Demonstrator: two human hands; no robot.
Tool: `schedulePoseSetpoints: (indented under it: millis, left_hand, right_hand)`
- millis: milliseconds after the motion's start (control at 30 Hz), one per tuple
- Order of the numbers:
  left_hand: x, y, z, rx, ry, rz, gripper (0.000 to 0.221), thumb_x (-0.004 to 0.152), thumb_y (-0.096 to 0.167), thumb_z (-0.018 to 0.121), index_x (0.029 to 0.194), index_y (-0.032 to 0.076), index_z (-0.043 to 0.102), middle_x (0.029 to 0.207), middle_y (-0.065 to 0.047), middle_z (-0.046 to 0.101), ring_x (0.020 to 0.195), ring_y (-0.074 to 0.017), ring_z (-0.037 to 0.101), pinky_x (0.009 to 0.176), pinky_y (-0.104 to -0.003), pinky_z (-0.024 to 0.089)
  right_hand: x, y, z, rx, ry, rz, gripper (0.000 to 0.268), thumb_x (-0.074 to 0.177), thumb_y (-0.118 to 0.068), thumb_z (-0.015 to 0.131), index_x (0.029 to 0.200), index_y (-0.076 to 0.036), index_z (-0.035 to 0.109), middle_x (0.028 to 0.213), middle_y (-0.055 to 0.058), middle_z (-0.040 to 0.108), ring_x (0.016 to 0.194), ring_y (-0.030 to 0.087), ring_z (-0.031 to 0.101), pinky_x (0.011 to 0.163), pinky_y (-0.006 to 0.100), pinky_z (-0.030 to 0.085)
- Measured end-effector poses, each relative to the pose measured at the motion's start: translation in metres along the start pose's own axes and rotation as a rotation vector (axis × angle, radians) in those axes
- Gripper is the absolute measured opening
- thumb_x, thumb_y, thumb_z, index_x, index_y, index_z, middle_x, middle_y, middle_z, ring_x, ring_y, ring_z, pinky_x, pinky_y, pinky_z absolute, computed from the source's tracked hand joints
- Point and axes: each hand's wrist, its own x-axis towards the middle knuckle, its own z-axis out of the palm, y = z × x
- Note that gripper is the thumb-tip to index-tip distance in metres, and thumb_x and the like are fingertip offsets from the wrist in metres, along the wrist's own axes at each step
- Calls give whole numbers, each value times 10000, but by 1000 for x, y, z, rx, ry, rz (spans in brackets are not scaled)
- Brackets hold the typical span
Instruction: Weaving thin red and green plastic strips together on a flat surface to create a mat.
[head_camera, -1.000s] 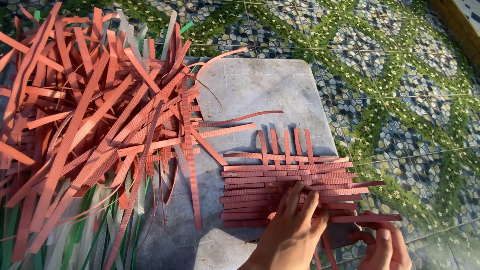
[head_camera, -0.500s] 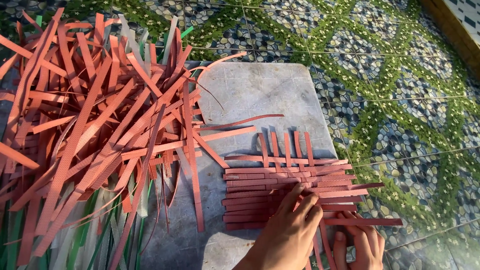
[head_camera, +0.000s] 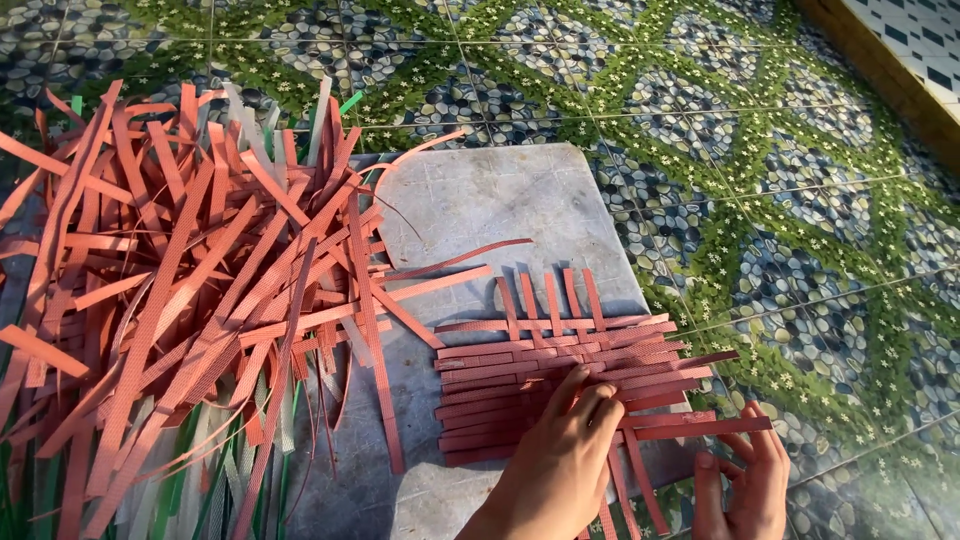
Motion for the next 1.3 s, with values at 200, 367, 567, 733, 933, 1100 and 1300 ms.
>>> schedulePoseSetpoints:
  millis: [200, 367, 567, 733, 933, 1100, 1300]
  left_hand:
    - [2, 1, -2, -15, -55, -8, 446, 833, -14, 619, 1243, -98, 465, 1262, -229, 495, 1330, -425, 354, 1181, -499, 263]
    - [3, 4, -3, 21, -34, 22, 464, 817, -23, 649, 1246, -83, 481, 1263, -219, 469, 1303, -413, 360, 1165, -514, 275]
    - [1, 2, 3, 8, -126, -58, 481, 860, -2, 611, 1332, -7, 516, 1418, -220, 389, 1399, -451, 225, 1015, -581, 394]
    - [6, 2, 4, 7, -171, -69, 481, 862, -45, 560, 1339, 19, 552, 1434, -224, 354, 1386, -467, 211, 1050, -610, 327]
    - [7, 3, 12, 8, -293, -174, 626, 785, -121, 613, 1369, 89, 535, 1562, -176, 216, 1455, -410, 71, 1013, -582, 374]
    - [9, 5, 25, -27, -218, -298, 517, 867, 141, 710, 1355, 177, 543, 1553, -132, 178, 1406, -461, 104, 992, -631, 352]
    - [8, -1, 25, 31, -139, -155, 334, 921, 164, 587, 1228, 32, 607, 1505, -134, 297, 1429, -450, 134, 1015, -646, 332]
  right_hand:
    - [-12, 0, -1, 121, 177, 235, 463, 922, -13, 531, 1372, 62, 454, 1335, 167, 554, 1124, 233, 582, 734, 256, 421]
    - [-16, 7, -5, 218, 177, 296, 456, 923, -91, 513, 1351, 41, 425, 1355, 213, 547, 1095, 260, 570, 781, 324, 463]
    - [-11, -6, -1, 248, 236, 247, 420, 966, -87, 500, 1351, 63, 427, 1309, 236, 552, 1118, 277, 571, 798, 342, 489]
    - [-5, -15, 0, 212, 268, 200, 426, 985, -83, 502, 1353, 123, 444, 1265, 237, 551, 1061, 275, 554, 790, 333, 479]
    - [-7, -38, 13, 235, 289, 276, 339, 996, -98, 520, 1290, 69, 521, 1064, 199, 611, 850, 224, 576, 773, 292, 481]
    - [-2, -61, 25, 299, 268, 296, 420, 1069, -209, 342, 1123, 145, 562, 1004, 266, 626, 941, 339, 657, 927, 336, 529]
    - [0, -9, 42, 447, 312, 261, 184, 1069, -60, 513, 1028, 110, 571, 973, 235, 652, 770, 265, 649, 739, 315, 594]
